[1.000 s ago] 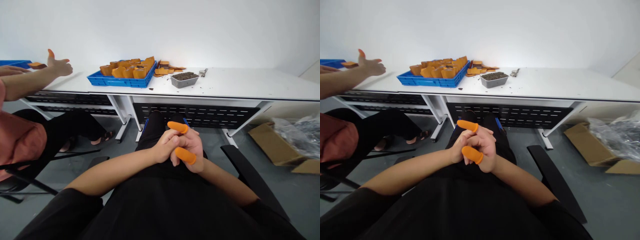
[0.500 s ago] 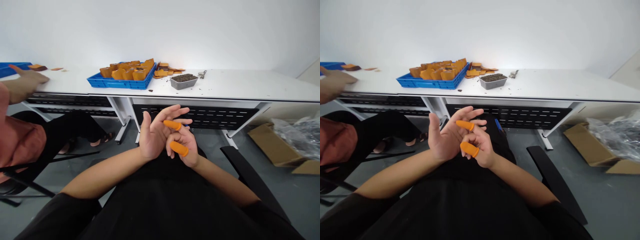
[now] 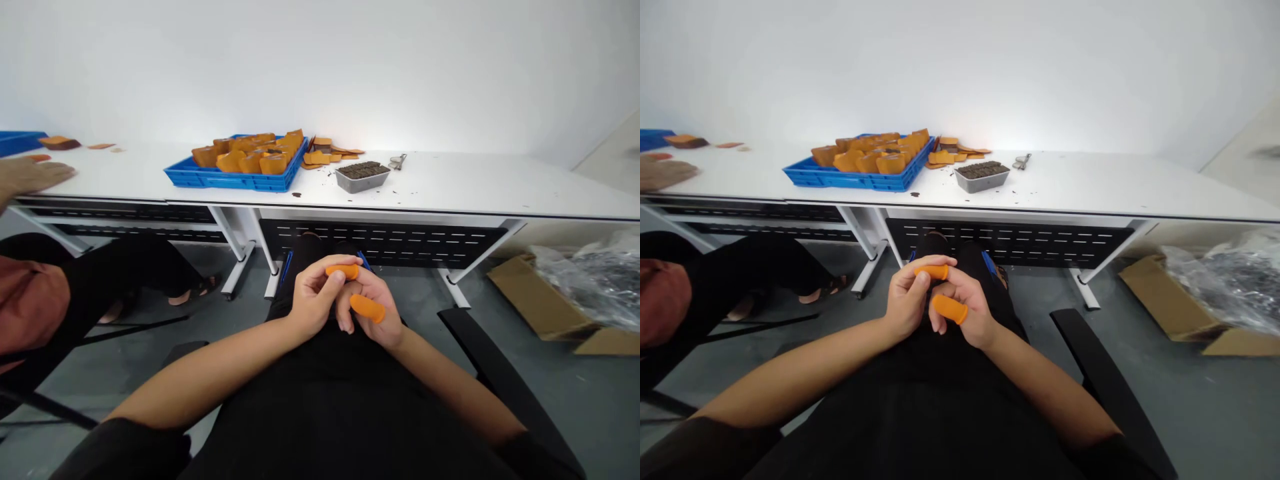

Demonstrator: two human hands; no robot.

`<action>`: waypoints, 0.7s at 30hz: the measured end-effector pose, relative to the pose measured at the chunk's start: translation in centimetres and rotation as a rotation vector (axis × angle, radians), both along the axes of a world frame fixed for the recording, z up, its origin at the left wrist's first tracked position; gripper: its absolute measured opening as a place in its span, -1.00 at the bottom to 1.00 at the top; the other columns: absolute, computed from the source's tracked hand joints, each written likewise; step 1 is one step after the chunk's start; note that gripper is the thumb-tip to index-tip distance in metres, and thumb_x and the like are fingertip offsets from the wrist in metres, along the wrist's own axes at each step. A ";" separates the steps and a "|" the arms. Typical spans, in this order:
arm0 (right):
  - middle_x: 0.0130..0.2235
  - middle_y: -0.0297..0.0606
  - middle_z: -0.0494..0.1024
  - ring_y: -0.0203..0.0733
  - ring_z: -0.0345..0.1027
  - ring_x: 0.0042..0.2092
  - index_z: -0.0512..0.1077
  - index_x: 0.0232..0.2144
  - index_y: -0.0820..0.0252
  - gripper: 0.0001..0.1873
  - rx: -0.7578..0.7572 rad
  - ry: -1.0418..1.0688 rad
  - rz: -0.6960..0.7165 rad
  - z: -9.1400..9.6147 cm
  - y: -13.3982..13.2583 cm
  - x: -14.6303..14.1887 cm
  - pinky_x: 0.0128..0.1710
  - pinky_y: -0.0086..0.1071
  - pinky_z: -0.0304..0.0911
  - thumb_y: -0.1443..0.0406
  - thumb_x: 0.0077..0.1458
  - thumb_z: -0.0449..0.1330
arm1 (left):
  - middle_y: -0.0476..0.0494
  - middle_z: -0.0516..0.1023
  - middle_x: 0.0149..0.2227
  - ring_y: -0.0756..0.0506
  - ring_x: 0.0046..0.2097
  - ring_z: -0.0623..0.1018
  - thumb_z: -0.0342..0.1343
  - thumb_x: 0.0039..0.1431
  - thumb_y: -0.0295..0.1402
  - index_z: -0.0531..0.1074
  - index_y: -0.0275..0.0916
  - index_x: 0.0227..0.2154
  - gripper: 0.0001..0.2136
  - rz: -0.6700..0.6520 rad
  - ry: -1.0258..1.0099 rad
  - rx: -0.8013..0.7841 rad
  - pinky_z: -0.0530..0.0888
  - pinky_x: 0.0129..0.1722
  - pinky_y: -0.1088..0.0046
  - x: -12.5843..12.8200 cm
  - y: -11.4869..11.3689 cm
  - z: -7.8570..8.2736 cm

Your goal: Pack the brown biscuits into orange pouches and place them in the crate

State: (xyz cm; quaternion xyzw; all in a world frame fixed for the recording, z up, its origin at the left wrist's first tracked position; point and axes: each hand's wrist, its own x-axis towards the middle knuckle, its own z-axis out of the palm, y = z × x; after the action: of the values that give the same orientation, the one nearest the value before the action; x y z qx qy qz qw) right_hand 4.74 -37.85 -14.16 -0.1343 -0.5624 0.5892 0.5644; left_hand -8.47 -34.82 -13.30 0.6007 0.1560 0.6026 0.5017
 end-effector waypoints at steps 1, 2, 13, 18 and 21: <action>-0.55 -0.45 0.53 -0.35 0.26 -0.62 0.49 0.12 0.22 -0.42 -0.020 0.003 0.015 0.0 0.2 -0.1 -0.59 -0.48 0.21 -0.07 0.28 0.35 | -0.28 0.74 -0.01 -0.13 0.04 0.72 0.28 0.40 -0.05 0.68 -0.25 -0.06 -0.66 0.029 0.013 0.012 0.63 0.09 0.33 -0.1 0.3 0.0; -0.55 -0.45 0.53 -0.35 0.27 -0.61 0.46 0.15 0.21 -0.39 -0.042 0.004 0.034 0.0 0.4 -0.3 -0.57 -0.48 0.22 -0.07 0.28 0.35 | -0.26 0.74 -0.02 -0.12 0.04 0.71 0.30 0.40 -0.09 0.69 -0.25 -0.06 -0.69 0.057 0.028 0.020 0.63 0.09 0.34 -0.3 0.7 0.0; -0.45 -0.37 0.56 -0.30 0.32 -0.53 0.40 0.28 0.18 -0.18 -0.193 -0.044 0.163 -0.2 1.7 1.6 -0.48 -0.42 0.28 -0.27 0.27 0.24 | -0.21 0.76 -0.20 -0.07 -0.16 0.73 0.51 0.18 -0.26 0.71 -0.29 -0.18 -0.76 0.121 0.176 0.231 0.67 -0.13 0.39 -2.4 5.3 -0.6; -0.48 -0.32 0.53 -0.28 0.30 -0.50 0.60 0.04 0.25 -0.27 -0.230 -0.070 0.137 -0.8 3.2 2.3 -0.42 -0.38 0.29 -0.27 0.27 0.23 | -0.24 0.77 -0.30 -0.11 -0.29 0.73 0.52 0.15 -0.30 0.75 -0.19 -0.14 -0.77 0.120 0.204 0.298 0.65 -0.24 0.39 -2.9 6.3 -0.4; -0.46 -0.25 0.54 -0.23 0.35 -0.44 0.64 -0.08 0.26 -0.22 -0.246 -0.085 0.177 -0.6 4.1 2.6 -0.36 -0.33 0.33 -0.34 0.21 0.22 | -0.25 0.77 -0.30 -0.13 -0.31 0.73 0.49 0.19 -0.30 0.75 -0.16 -0.09 -0.77 0.101 0.210 0.264 0.65 -0.27 0.37 -3.3 6.8 -0.5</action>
State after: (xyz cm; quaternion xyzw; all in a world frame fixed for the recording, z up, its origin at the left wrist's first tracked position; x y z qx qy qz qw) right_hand 7.32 -33.71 -14.76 -0.1772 -0.5190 0.6950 0.4650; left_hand -11.76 -28.03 -13.84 0.7125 0.1568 0.5763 0.3684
